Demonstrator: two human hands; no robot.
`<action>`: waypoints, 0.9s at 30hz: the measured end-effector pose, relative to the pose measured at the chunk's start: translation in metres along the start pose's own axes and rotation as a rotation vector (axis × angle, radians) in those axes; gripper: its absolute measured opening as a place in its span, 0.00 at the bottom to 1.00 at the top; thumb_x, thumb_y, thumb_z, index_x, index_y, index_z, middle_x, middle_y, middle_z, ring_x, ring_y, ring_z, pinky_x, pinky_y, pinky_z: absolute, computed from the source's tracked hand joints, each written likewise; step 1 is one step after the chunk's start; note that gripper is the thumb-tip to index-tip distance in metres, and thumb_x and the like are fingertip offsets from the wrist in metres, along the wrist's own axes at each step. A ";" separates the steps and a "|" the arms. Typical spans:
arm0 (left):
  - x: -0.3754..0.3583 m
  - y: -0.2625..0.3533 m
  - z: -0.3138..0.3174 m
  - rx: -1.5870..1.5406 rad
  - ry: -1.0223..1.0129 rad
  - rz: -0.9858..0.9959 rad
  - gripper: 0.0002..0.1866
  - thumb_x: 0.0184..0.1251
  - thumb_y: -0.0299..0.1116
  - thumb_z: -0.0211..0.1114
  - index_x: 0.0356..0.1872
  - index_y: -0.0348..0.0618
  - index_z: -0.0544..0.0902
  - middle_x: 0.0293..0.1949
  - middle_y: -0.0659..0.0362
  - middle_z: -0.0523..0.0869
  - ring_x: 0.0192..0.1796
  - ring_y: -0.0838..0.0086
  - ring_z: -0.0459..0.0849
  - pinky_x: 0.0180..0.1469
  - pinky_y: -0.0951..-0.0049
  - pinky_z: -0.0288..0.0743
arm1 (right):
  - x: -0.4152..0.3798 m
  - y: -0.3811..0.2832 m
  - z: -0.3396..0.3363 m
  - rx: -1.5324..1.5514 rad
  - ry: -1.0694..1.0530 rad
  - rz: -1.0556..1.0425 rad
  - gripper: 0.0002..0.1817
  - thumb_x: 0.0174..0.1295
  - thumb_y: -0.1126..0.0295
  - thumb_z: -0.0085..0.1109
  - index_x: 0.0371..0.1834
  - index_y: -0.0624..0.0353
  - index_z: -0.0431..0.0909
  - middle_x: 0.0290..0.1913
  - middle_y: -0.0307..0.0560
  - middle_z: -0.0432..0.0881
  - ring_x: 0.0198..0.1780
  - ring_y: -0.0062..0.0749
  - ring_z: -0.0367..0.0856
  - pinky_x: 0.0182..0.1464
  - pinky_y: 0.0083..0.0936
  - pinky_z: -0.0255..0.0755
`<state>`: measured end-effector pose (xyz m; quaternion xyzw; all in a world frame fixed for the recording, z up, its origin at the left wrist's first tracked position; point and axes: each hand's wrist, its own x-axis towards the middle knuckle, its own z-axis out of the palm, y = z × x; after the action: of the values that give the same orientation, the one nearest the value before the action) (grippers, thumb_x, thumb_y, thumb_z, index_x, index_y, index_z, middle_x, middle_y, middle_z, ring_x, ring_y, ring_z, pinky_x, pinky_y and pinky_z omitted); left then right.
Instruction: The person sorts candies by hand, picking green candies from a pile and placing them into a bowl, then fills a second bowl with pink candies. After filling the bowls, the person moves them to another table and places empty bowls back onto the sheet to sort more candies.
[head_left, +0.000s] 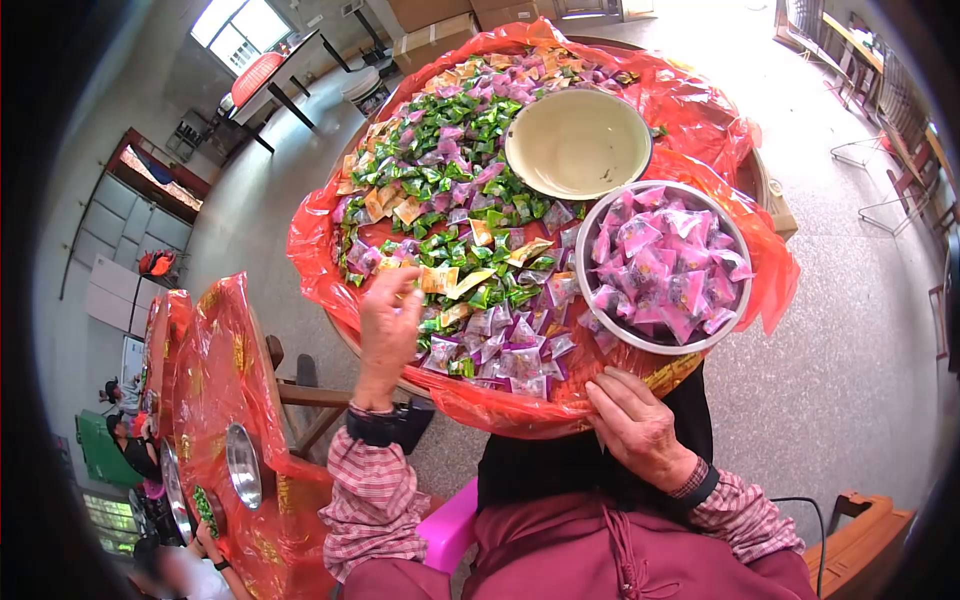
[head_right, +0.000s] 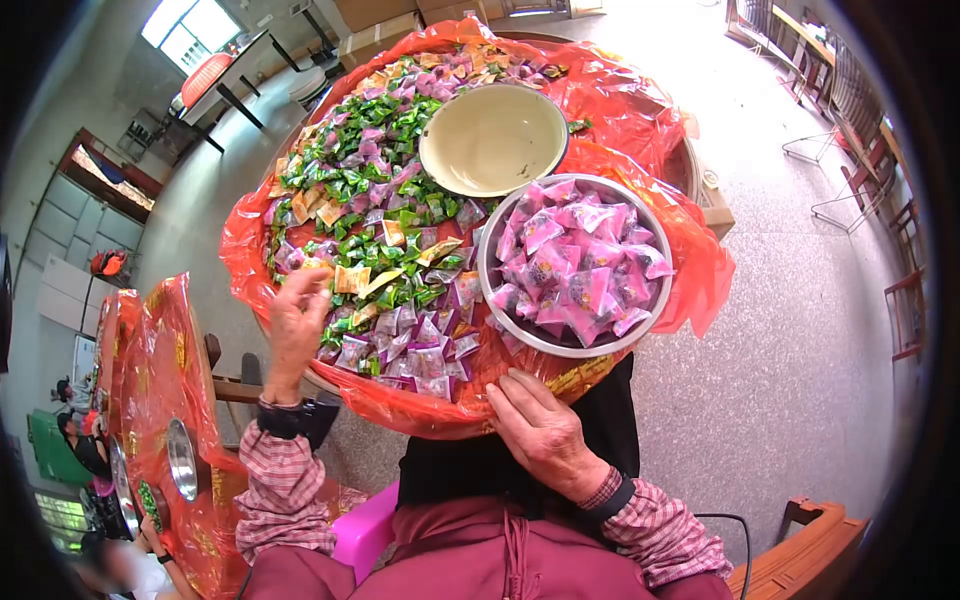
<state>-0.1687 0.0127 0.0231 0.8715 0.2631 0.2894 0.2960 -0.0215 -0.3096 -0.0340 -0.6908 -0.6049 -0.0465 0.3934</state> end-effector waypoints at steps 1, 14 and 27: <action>0.002 -0.007 -0.010 0.032 0.074 -0.032 0.13 0.67 0.19 0.62 0.51 0.36 0.85 0.43 0.56 0.86 0.42 0.71 0.85 0.44 0.73 0.79 | 0.000 0.000 0.000 0.000 0.006 -0.006 0.24 0.56 0.78 0.69 0.58 0.69 0.80 0.57 0.58 0.82 0.63 0.54 0.81 0.63 0.40 0.79; -0.008 -0.062 -0.018 0.693 -0.124 -0.052 0.17 0.56 0.32 0.67 0.48 0.41 0.83 0.40 0.47 0.87 0.49 0.47 0.85 0.52 0.50 0.78 | -0.002 0.001 0.003 0.002 0.019 -0.005 0.24 0.56 0.78 0.69 0.59 0.69 0.80 0.58 0.58 0.81 0.63 0.54 0.81 0.64 0.40 0.78; -0.001 0.071 0.006 0.131 -0.124 0.051 0.18 0.67 0.21 0.64 0.57 0.37 0.81 0.43 0.50 0.88 0.41 0.66 0.88 0.45 0.67 0.80 | -0.008 0.004 0.008 -0.023 0.045 -0.003 0.25 0.59 0.73 0.67 0.61 0.67 0.78 0.60 0.57 0.81 0.64 0.50 0.81 0.63 0.37 0.79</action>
<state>-0.1451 -0.0388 0.0663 0.9117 0.2402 0.2246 0.2464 -0.0237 -0.3110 -0.0454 -0.6930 -0.5964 -0.0698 0.3990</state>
